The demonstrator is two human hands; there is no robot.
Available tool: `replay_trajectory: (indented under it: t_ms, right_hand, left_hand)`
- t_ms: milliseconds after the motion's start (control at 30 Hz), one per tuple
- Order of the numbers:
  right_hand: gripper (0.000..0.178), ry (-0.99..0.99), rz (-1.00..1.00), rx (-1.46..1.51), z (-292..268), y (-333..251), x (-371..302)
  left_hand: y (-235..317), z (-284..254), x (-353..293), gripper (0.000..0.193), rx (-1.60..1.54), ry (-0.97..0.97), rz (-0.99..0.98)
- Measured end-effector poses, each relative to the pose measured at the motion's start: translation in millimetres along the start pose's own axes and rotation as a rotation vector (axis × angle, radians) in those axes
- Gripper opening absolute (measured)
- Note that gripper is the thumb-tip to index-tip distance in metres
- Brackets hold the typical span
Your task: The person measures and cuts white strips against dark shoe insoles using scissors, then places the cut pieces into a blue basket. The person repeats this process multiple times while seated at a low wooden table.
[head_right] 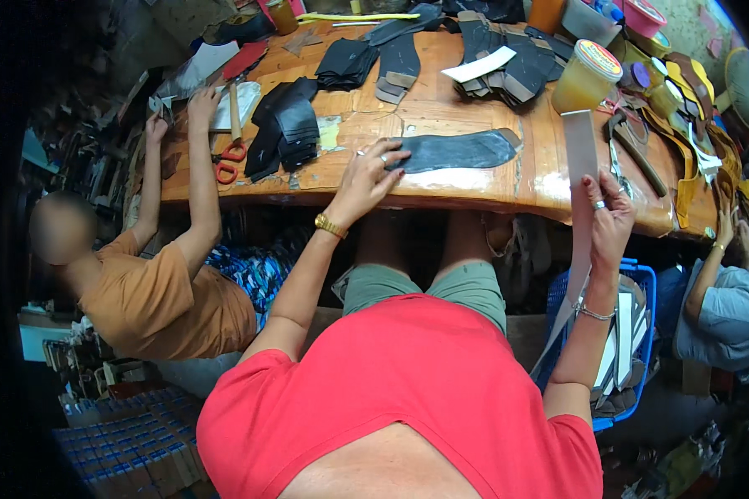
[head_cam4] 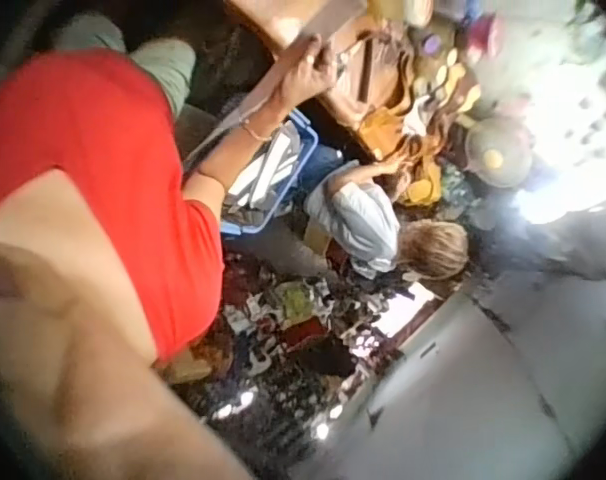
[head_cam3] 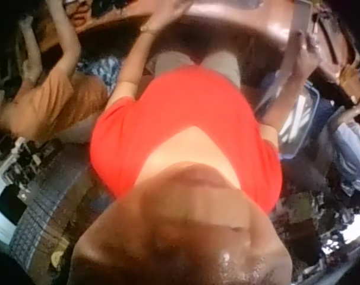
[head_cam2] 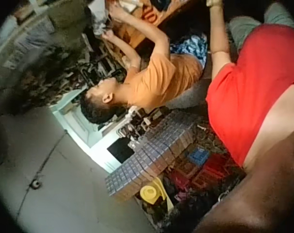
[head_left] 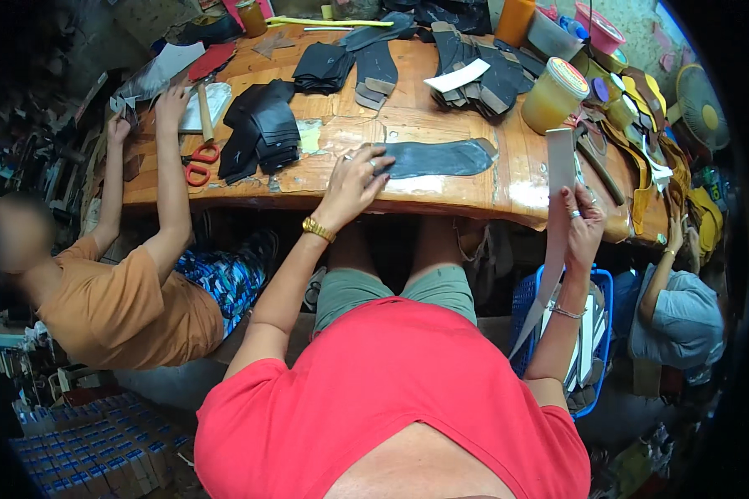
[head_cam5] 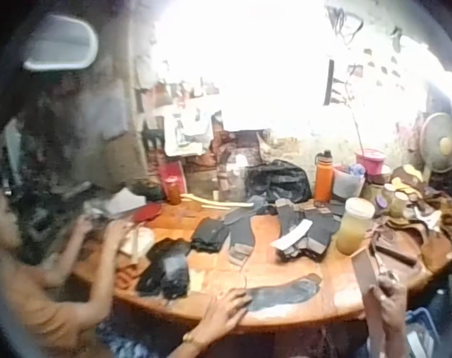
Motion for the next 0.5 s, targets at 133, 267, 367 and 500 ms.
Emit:
replay_trajectory:
  t_ms: [133, 267, 367, 500]
  right_hand:
    - [0.064, -0.077, -0.046, -0.053, 21, -38, 5]
    - [0.089, -0.102, -0.065, -0.033, 32, -64, 16]
    - [0.081, -0.164, -0.062, 0.153, 30, -74, 33]
    - [0.072, -0.162, -0.18, 0.139, 17, -116, 51]
  left_hand:
    - [11, -3, -16, 0.03, -0.075, 0.029, -0.024]
    - [9, -10, -24, 0.034, -0.16, 0.061, -0.03]
    - [3, -17, -30, 0.036, -0.194, 0.079, -0.037]
    - [-4, -23, -32, 0.04, -0.27, 0.084, -0.059]
Point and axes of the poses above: each hand's wrist, its own x-axis towards the middle knuckle, its own z-axis out of the palm, y = z × x, the point moved 8 cm from there along x, towards the middle knuckle, and after that the axes turned 3 degrees about z, right-handed, at the moved point
